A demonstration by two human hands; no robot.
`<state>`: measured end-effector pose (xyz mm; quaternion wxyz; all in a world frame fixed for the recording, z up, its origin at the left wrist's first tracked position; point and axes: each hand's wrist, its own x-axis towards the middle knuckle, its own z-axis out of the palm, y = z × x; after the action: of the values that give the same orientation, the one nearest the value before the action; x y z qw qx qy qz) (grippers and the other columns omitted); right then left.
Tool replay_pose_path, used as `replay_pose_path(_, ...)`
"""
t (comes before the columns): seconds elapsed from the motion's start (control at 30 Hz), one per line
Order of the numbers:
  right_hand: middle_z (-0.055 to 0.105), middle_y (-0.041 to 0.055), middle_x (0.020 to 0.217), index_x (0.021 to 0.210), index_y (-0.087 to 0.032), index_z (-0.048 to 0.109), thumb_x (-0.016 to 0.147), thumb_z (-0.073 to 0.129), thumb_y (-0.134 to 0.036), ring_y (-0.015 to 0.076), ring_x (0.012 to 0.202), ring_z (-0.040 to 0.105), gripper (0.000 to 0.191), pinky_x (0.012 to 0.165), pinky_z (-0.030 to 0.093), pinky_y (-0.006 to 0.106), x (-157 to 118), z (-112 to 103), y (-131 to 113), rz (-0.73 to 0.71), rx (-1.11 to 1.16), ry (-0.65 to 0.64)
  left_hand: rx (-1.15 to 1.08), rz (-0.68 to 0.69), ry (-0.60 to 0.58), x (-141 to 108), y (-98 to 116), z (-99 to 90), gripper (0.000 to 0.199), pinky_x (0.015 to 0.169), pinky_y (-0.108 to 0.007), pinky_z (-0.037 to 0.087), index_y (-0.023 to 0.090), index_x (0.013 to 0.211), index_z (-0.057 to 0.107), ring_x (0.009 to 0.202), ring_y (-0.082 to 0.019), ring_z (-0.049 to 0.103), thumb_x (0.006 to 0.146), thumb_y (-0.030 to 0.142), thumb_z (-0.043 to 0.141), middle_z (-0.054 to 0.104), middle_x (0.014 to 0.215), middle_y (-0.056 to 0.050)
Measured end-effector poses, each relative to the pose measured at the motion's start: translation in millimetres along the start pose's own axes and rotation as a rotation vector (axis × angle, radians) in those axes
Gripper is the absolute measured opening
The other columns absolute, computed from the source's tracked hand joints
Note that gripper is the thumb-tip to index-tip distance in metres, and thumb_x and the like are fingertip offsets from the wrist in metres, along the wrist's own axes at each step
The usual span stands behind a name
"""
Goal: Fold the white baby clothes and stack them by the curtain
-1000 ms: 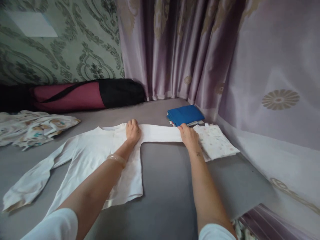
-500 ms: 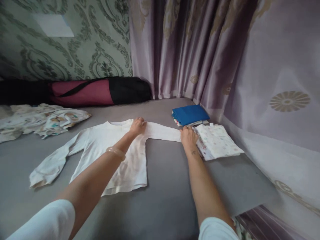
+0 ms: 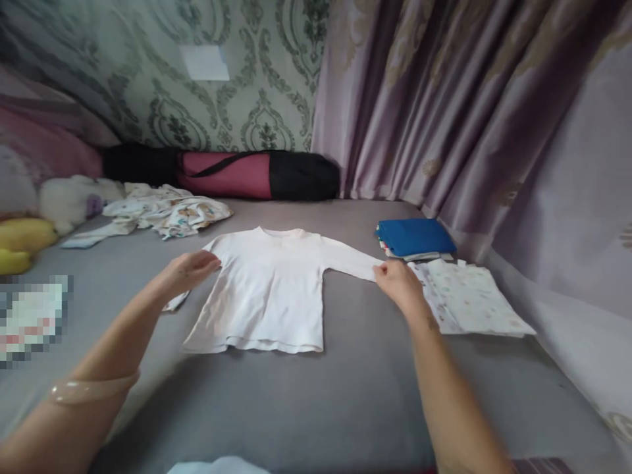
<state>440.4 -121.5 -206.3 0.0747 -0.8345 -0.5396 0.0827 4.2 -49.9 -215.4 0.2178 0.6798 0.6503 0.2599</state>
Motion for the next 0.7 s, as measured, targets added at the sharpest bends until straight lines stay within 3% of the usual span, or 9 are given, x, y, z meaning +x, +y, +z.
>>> replay_pose_path(0.1, 0.066, 0.0031, 0.060, 0.069, -0.018, 0.066, 0.088, 0.046, -0.043, 0.0147, 0.053, 0.059, 0.037, 0.051, 0.034, 0.024, -21, 21, -18, -0.217, 0.144, -0.231, 0.163, -0.050, -0.117, -26, -22, -7.3, 0.028, 0.054, -0.029, 0.037, 0.023, 0.060, 0.059, 0.054, -0.019, 0.052, 0.073, 0.047, 0.052, 0.059, 0.056, -0.003)
replay_pose_path(0.23, 0.059, 0.0009, 0.049, 0.057, -0.018, 0.056, 0.087, 0.044, -0.052, 0.0124, 0.042, 0.052, 0.046, 0.045, 0.031, 0.023, -59, 42, -38, -0.295, 0.272, -0.421, 0.165, -0.116, -0.186, -59, -35, -3.6, 0.033, 0.056, -0.028, 0.037, 0.022, 0.061, 0.059, 0.059, -0.019, 0.056, 0.074, 0.050, 0.049, 0.063, 0.060, -0.003)
replay_pose_path(0.4, 0.059, 0.0015, 0.054, 0.055, -0.019, 0.056, 0.083, 0.050, -0.053, 0.0136, 0.052, 0.052, 0.044, 0.049, 0.029, 0.024, -90, 50, -53, -0.336, 0.249, -0.393, 0.163, -0.112, -0.178, -83, -35, 7.9, 0.038, 0.058, -0.028, 0.037, 0.022, 0.064, 0.062, 0.062, -0.019, 0.056, 0.076, 0.055, 0.049, 0.062, 0.061, -0.003)
replay_pose_path(0.6, 0.060, -0.0005, 0.059, 0.064, -0.021, 0.055, 0.080, 0.054, -0.047, 0.0141, 0.056, 0.051, 0.031, 0.052, 0.030, 0.025, -107, 56, -60, -0.296, 0.228, -0.369, 0.151, -0.024, -0.071, -94, -36, 22.6, 0.034, 0.066, -0.030, 0.040, 0.021, 0.061, 0.057, 0.070, -0.020, 0.054, 0.071, 0.054, 0.059, 0.057, 0.070, -0.004)
replay_pose_path(0.7, 0.061, -0.0011, 0.061, 0.065, -0.021, 0.052, 0.081, 0.052, -0.044, 0.0134, 0.057, 0.053, 0.028, 0.054, 0.032, 0.024, -113, 54, -63, -0.297, 0.290, -0.330, 0.064, -0.027, -0.077, -95, -32, 21.8, 0.034, 0.060, -0.028, 0.038, 0.022, 0.062, 0.053, 0.065, -0.017, 0.050, 0.072, 0.054, 0.057, 0.053, 0.067, -0.001)
